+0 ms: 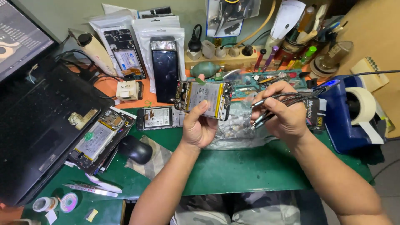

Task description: Disassembling a mobile phone to remove internal components like the battery and motherboard.

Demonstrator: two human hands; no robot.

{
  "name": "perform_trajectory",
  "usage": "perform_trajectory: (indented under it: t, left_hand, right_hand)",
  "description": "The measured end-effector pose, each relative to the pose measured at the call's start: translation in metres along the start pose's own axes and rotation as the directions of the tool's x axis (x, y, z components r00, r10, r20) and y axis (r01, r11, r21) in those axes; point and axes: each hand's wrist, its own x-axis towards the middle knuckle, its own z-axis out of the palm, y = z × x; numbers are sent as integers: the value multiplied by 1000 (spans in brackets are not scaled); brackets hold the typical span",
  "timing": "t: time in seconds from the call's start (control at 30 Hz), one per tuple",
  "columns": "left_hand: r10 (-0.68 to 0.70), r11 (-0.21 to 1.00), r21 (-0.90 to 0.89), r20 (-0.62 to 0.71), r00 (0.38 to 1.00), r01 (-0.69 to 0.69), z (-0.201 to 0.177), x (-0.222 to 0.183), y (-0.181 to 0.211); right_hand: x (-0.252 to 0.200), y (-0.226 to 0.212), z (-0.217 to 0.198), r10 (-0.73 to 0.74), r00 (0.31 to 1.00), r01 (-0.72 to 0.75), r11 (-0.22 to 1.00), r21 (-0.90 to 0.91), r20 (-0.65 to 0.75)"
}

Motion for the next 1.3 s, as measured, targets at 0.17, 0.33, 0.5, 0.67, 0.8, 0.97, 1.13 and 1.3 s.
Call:
perform_trajectory:
  t: [0.17, 0.33, 0.5, 0.67, 0.8, 0.97, 1.13, 1.3]
  left_hand:
    - [59, 990, 121, 75, 995, -67, 23, 0, 2]
    - [146, 958, 245, 31, 989, -149, 5, 0, -8]
    - [210, 856, 426, 232, 950, -293, 9, -3, -12]
    - [196, 861, 419, 246, 949, -286, 0, -2, -14]
    - [215, 854, 420, 251, 944, -306, -3, -1, -11]
    - [232, 850, 416, 255, 939, -323, -6, 1, -2]
    - [234, 862, 396, 243, 942, -316, -2, 1, 0]
    - [227, 850, 420, 254, 940, -319, -4, 1, -1]
  right_hand:
    - [-15, 25, -13, 105, 986, -95, 992, 78, -133]
    - [-22, 23, -8, 197, 959, -176, 978, 115, -204]
    - [-29, 26, -5, 177, 937, -180, 984, 18, -300]
    - [-26, 17, 12, 87, 930, -133, 986, -105, -356]
    - [-9, -6, 32, -71, 988, -32, 785, -619, -141]
    - [-17, -5, 13, 60, 989, -133, 783, -608, -138]
    - [-17, -1, 11, 59, 985, -94, 972, -217, -161]
    - [-14, -3, 11, 130, 965, -127, 992, 28, -228]
